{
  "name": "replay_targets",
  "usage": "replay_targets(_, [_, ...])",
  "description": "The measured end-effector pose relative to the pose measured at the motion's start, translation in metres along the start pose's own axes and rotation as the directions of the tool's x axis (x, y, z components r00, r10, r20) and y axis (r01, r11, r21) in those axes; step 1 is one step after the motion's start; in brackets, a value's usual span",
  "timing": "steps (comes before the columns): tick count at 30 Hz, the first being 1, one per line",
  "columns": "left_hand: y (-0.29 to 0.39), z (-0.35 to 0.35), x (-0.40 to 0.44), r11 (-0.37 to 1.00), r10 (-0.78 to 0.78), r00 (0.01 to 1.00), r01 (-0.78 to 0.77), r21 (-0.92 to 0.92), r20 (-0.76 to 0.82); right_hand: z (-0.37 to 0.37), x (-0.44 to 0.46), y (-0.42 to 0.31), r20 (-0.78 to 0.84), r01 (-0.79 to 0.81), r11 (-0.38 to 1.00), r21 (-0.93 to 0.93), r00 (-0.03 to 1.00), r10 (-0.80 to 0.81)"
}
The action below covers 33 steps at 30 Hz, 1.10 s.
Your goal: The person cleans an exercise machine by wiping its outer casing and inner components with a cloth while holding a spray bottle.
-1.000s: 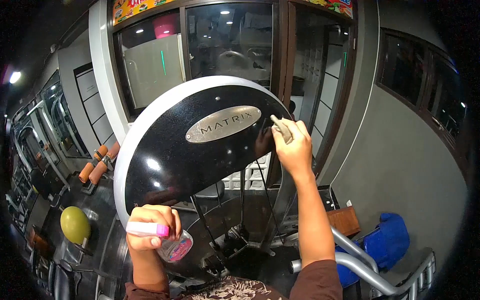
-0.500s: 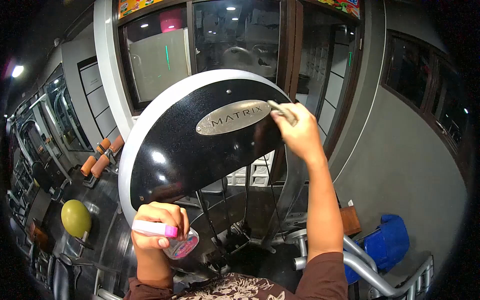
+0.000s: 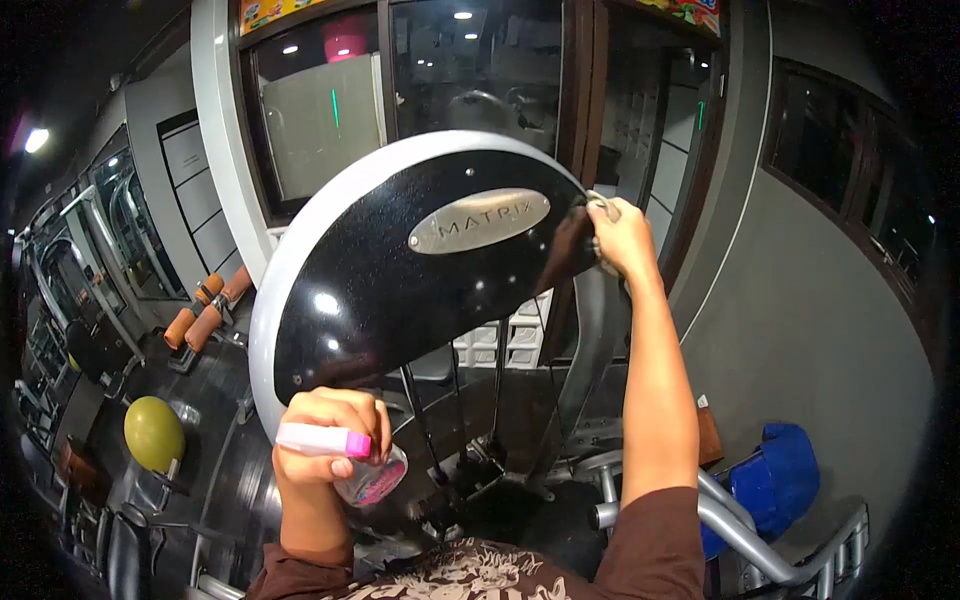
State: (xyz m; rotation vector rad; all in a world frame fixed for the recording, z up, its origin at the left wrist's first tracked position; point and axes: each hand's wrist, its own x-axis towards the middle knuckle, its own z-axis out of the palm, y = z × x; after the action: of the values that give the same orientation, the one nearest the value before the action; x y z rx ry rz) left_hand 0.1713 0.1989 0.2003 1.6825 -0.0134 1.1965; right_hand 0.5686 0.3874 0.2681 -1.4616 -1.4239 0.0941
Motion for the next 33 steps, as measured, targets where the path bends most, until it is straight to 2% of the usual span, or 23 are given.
replay_targets(2, [-0.002,0.001,0.0,1.0,0.027,1.0,-0.027,-0.005,0.015,-0.012,-0.012,-0.053,0.139,0.068,0.993,0.096,0.987,-0.081])
replay_targets(4, [-0.001,0.001,-0.001,1.0,0.026,1.0,-0.026,-0.007,-0.009,-0.011,-0.034,-0.095,0.21,0.203,0.951,0.235,0.944,-0.253])
replay_targets(6, [-0.003,0.001,-0.003,1.0,0.022,0.999,-0.022,-0.003,-0.048,-0.002,-0.056,-0.119,0.152,0.361,0.901,0.242,0.903,-0.403])
replay_targets(7, [-0.002,0.0,-0.005,1.0,0.0,0.998,0.001,0.018,-0.068,0.01,-0.049,-0.109,0.007,0.546,0.831,0.107,0.835,-0.55])
replay_targets(8, [-0.003,0.002,-0.007,1.0,-0.014,0.995,0.016,0.018,-0.101,0.006,-0.05,-0.108,0.147,0.237,0.901,0.364,0.94,-0.306])
replay_targets(10, [-0.004,0.005,-0.006,0.999,-0.023,0.986,0.027,0.023,-0.163,0.004,-0.019,-0.067,0.063,0.201,0.975,0.091,0.976,-0.207])
replay_targets(12, [-0.004,0.006,-0.005,0.999,-0.033,0.986,0.039,0.034,-0.162,0.011,0.009,-0.003,-0.065,0.146,0.989,-0.01,0.987,-0.147])
replay_targets(13, [-0.003,0.006,-0.006,0.998,-0.041,0.986,0.048,0.041,-0.162,0.011,0.017,0.032,-0.027,0.014,1.0,0.021,1.0,-0.014])
replay_targets(15, [-0.001,0.005,-0.005,0.997,-0.036,0.987,0.046,0.056,-0.154,0.013,0.02,0.053,-0.011,-0.114,0.993,0.028,0.993,0.115])
replay_targets(17, [-0.001,0.006,-0.003,0.998,-0.017,0.99,0.026,0.065,-0.141,0.014,0.022,0.067,-0.055,-0.111,0.994,-0.017,0.992,0.11])
replay_targets(20, [-0.001,0.007,-0.003,0.999,-0.02,0.99,0.026,0.044,-0.136,0.011,0.027,0.029,-0.024,0.027,0.997,-0.068,0.999,-0.029])
replay_targets(22, [-0.001,0.008,-0.004,0.999,-0.019,0.989,0.025,0.037,-0.147,0.001,0.008,-0.046,0.159,-0.043,0.982,0.186,0.987,0.013])
replay_targets(23, [-0.001,0.008,-0.003,0.999,-0.017,0.988,0.023,0.033,-0.153,0.009,0.005,-0.06,0.021,0.19,0.973,0.133,0.981,-0.195])
replay_targets(24, [-0.002,0.007,-0.003,0.999,-0.012,0.988,0.017,0.034,-0.152,0.017,0.001,-0.072,-0.101,0.407,0.912,0.052,0.911,-0.401])
replay_targets(25, [-0.003,0.006,-0.004,0.999,-0.007,0.988,0.012,0.036,-0.151,0.014,-0.009,-0.093,-0.032,0.445,0.895,0.012,0.895,-0.445])
replay_targets(26, [-0.004,0.005,-0.004,0.999,-0.005,0.989,0.011,0.037,-0.15,0.01,-0.021,-0.108,0.036,0.409,0.906,-0.106,0.912,-0.408])
replay_targets(28, [-0.006,0.008,-0.006,0.999,-0.003,0.983,0.009,0.032,-0.185,0.023,-0.012,-0.086,-0.085,0.416,0.901,-0.125,0.9,-0.427])
replay_targets(30, [-0.005,0.008,-0.004,1.0,-0.005,0.981,0.01,0.025,-0.192,0.029,0.001,-0.051,-0.208,0.413,0.909,-0.059,0.886,-0.415])
replay_targets(31, [-0.005,0.007,-0.003,0.999,-0.006,0.983,0.013,0.038,-0.183,0.033,0.015,-0.023,-0.233,0.398,0.912,-0.096,0.882,-0.41])
replay_targets(32, [-0.005,0.006,-0.002,0.999,-0.008,0.985,0.017,0.051,-0.175,0.035,0.026,0.004,-0.236,0.321,0.934,-0.157,0.906,-0.351])
replay_targets(33, [-0.005,0.006,-0.003,0.998,-0.015,0.986,0.026,0.062,-0.167,0.034,0.038,0.026,-0.186,0.215,0.969,-0.119,0.954,-0.235])
